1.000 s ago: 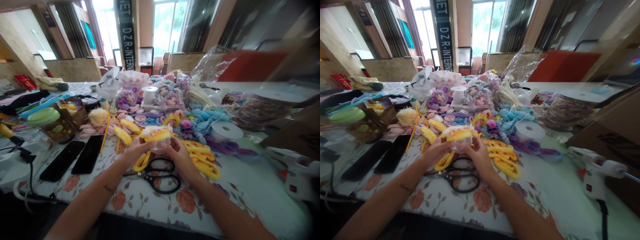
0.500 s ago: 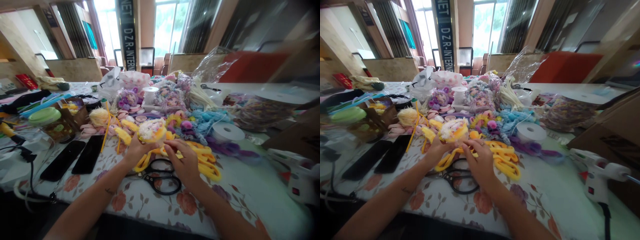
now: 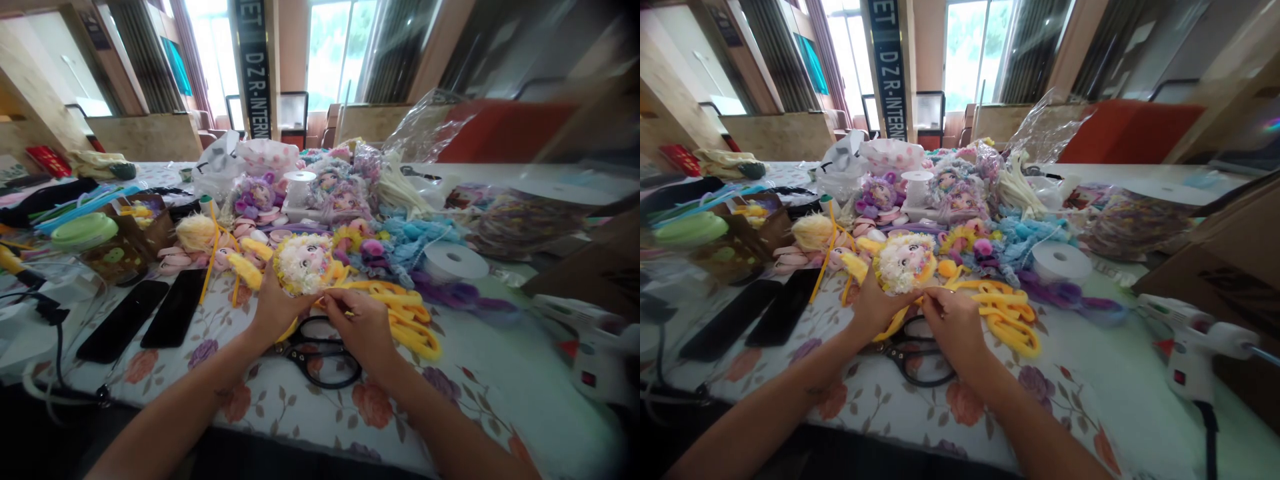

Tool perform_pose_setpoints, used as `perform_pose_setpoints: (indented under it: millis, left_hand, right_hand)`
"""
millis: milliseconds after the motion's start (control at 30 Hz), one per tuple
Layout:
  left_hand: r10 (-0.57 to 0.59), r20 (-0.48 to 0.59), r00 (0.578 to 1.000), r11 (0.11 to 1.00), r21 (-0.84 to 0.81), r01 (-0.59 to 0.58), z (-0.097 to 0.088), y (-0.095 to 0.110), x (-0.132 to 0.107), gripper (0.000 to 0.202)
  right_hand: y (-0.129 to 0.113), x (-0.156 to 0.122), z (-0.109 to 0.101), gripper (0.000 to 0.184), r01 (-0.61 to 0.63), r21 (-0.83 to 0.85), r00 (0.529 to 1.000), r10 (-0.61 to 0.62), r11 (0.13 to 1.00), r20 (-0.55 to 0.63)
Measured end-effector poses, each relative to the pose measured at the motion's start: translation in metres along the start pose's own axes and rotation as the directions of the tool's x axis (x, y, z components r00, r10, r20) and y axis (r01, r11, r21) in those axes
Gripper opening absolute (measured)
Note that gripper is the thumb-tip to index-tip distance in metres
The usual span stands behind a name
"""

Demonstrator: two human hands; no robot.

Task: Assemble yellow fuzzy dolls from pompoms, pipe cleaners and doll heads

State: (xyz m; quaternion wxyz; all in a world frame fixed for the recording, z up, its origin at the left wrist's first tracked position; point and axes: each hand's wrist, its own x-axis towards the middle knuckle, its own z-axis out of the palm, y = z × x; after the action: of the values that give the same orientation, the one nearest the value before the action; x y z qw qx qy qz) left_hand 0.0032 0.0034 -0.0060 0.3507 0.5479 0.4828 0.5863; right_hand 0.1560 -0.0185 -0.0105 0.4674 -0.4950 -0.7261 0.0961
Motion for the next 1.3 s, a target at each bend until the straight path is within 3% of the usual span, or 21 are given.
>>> perform_pose_setpoints:
  millis: [100,200,300,367,533,633,667,700,733,800,833,867,900,967,1000,1067,1200,1300]
  left_hand:
    - [-0.026,0.02,0.999,0.999,-0.025,0.026,0.002,0.0,-0.001,0.076]
    - [-0.068,0.059,0.996,0.989,-0.129,0.075,0.003,0.003,0.001,0.07]
    - [-0.095,0.1,0.99,0.943,-0.309,0.122,0.0,0.003,0.007,0.059]
    - [-0.123,0.155,0.98,0.884,-0.431,0.179,-0.005,0.001,0.013,0.049]
    - [-0.226,0.221,0.949,0.73,-0.606,0.315,-0.016,-0.007,0.029,0.045]
    - [-0.238,0.248,0.939,0.691,-0.636,0.343,-0.018,-0.009,0.032,0.044]
    - [-0.237,0.259,0.936,0.689,-0.634,0.35,-0.018,-0.01,0.032,0.043]
    - [-0.235,0.268,0.934,0.691,-0.63,0.354,-0.018,-0.01,0.031,0.042]
    - [-0.232,0.274,0.933,0.697,-0.622,0.356,-0.018,-0.009,0.031,0.042]
    - [-0.22,0.282,0.934,0.718,-0.601,0.351,-0.017,-0.009,0.028,0.043]
    - [-0.21,0.288,0.934,0.732,-0.587,0.346,-0.016,-0.008,0.027,0.044]
    - [-0.196,0.296,0.935,0.751,-0.568,0.337,-0.015,-0.007,0.025,0.044]
    - [-0.178,0.301,0.937,0.773,-0.546,0.323,-0.014,-0.006,0.024,0.044]
    - [-0.134,0.294,0.946,0.826,-0.495,0.27,-0.011,-0.003,0.019,0.045]
    - [-0.111,0.283,0.953,0.853,-0.465,0.238,-0.01,-0.001,0.017,0.047]
    - [-0.078,0.267,0.96,0.893,-0.409,0.187,-0.007,0.003,0.013,0.052]
    - [-0.069,0.261,0.963,0.945,-0.292,0.147,-0.003,0.007,0.007,0.062]
    - [-0.082,0.162,0.983,0.987,-0.121,0.103,-0.002,0.006,0.005,0.07]
  right_hand:
    - [-0.002,0.0,0.001,0.015,-0.041,0.0,0.998,0.041,0.999,-0.04]
    - [-0.007,0.003,-0.003,0.014,-0.171,0.101,0.984,0.176,0.98,-0.041]
    - [-0.007,0.009,-0.01,0.013,-0.318,0.313,0.94,0.341,0.895,-0.021]
    - [-0.002,0.013,-0.015,0.014,-0.35,0.477,0.915,0.402,0.806,-0.008]
    - [0.007,0.017,-0.018,0.027,-0.317,0.709,0.92,0.385,0.63,0.069]
    - [0.001,0.014,-0.021,0.03,-0.389,0.688,0.92,0.287,0.613,0.266]
    - [-0.002,0.013,-0.024,0.028,-0.423,0.67,0.901,0.209,0.61,0.379]
    - [-0.005,0.012,-0.026,0.021,-0.465,0.644,0.849,0.101,0.607,0.518]
    - [-0.007,0.011,-0.029,0.013,-0.509,0.614,0.759,-0.022,0.603,0.651]
    - [-0.009,0.01,-0.031,0.03,-0.585,0.555,0.559,-0.201,0.591,0.804]
    - [-0.009,0.009,-0.031,0.037,-0.597,0.542,0.534,-0.211,0.591,0.818]
    - [-0.008,0.009,-0.03,0.035,-0.578,0.545,0.579,-0.165,0.607,0.798]
    - [-0.006,0.009,-0.028,0.028,-0.531,0.554,0.674,-0.077,0.642,0.735]
    - [-0.002,0.009,-0.023,0.021,-0.397,0.528,0.86,0.104,0.75,0.499]
    - [-0.001,0.009,-0.02,0.021,-0.345,0.495,0.91,0.156,0.798,0.384]
    - [0.001,0.009,-0.016,0.02,-0.287,0.443,0.948,0.186,0.849,0.258]
    - [-0.002,0.01,-0.014,0.017,-0.202,0.329,0.971,0.143,0.923,0.193]
    - [-0.003,0.009,-0.014,0.016,-0.11,0.193,0.986,0.083,0.975,0.142]
